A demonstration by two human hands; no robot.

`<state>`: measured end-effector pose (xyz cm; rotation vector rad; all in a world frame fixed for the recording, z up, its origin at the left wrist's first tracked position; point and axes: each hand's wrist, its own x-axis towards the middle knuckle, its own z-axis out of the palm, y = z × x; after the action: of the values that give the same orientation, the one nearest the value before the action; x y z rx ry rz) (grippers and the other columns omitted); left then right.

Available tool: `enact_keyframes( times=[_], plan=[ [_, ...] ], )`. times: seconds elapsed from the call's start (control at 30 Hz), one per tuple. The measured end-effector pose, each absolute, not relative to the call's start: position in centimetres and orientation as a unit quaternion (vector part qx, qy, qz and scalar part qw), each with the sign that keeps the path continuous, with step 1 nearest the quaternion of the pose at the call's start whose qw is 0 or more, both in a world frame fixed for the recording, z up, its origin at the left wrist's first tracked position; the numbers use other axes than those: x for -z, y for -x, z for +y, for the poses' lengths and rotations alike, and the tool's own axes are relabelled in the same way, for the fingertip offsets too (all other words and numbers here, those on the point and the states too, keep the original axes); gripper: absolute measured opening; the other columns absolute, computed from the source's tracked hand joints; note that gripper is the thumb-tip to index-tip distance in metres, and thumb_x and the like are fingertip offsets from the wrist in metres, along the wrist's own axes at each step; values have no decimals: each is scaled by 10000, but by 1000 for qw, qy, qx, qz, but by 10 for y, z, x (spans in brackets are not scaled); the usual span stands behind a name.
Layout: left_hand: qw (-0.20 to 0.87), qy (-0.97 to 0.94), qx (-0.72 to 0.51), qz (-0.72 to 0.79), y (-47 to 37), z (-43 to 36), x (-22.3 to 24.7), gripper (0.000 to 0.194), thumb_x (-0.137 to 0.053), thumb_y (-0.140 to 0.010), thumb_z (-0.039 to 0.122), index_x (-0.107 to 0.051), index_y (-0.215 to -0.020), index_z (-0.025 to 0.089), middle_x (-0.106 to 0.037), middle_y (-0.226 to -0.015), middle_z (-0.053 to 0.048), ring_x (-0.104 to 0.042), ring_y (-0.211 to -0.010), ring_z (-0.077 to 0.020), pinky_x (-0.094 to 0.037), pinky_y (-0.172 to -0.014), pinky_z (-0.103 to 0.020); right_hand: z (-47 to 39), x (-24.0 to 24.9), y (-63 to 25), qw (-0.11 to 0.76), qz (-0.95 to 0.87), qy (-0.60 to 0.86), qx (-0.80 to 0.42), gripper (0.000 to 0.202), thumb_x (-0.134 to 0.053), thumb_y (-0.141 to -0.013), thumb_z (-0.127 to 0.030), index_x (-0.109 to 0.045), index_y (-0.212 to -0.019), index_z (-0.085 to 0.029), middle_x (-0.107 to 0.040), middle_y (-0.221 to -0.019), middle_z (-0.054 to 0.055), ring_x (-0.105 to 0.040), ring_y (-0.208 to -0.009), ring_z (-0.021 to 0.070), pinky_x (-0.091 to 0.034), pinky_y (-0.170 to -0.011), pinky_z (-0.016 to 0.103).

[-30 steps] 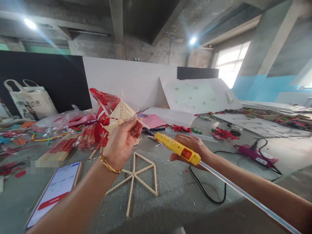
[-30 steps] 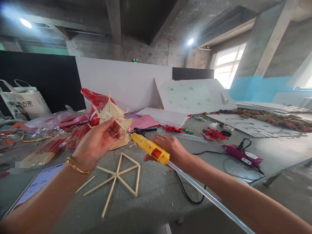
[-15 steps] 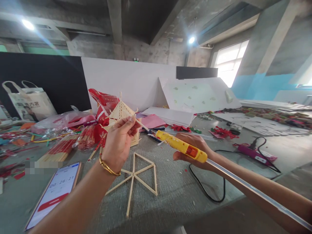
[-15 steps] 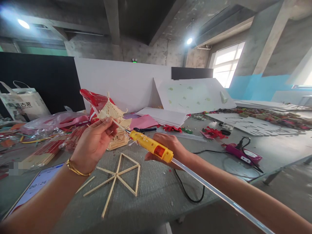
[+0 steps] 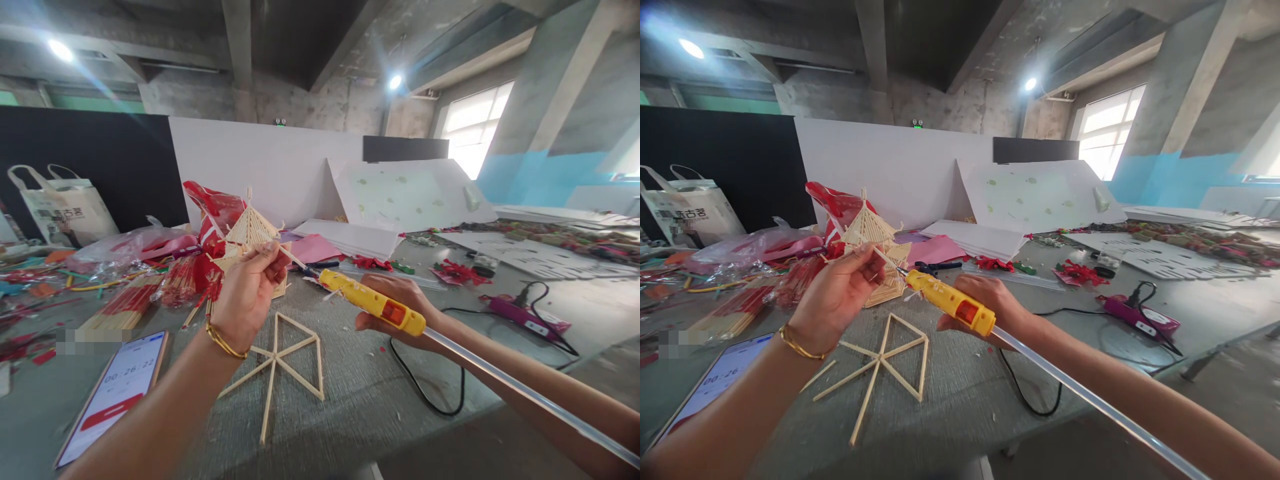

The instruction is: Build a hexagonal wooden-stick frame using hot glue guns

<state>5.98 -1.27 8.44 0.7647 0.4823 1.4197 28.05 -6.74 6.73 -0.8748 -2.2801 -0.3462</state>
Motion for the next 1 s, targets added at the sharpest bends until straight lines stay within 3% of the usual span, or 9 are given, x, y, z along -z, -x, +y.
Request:
enact_keyframes(
  times=[0.63,0.9,1.0],
  plan=[
    [684,-322,-616,224,-62,-13,-85,85,-611,-803,93,-626,-724,118,-622,-669,-3,-574,-600,-90,-430,-602,-226,-70,-68,-279,347,-868,336,119,441,-479,-871,-568,-460,-671,-176,-453,-595,-25,-373,-491,74,-294,-468,224],
    [706,-330,-583,232,-61,-12,-80,76,-587,-813,90,-631,-757,118,-617,-644,-4,-572,-576,-94,-441,-562,-220,-65,-67,-279,340,-864,325,182,406,-483,-884,-536,-490,-685,-182,-482,-578,-21,-422,-488,83,-295,-464,229],
    [715,-327,-570,238,-60,-14,-80,121,-556,-832,79,-621,-738,119,-616,-647,-7,-575,-578,-95,-446,-561,-222,-53,-65,-290,293,-856,360,229,393,-483,-881,-541,-529,-744,-176,-534,-631,5,-485,-551,105,-327,-505,236]
  ],
)
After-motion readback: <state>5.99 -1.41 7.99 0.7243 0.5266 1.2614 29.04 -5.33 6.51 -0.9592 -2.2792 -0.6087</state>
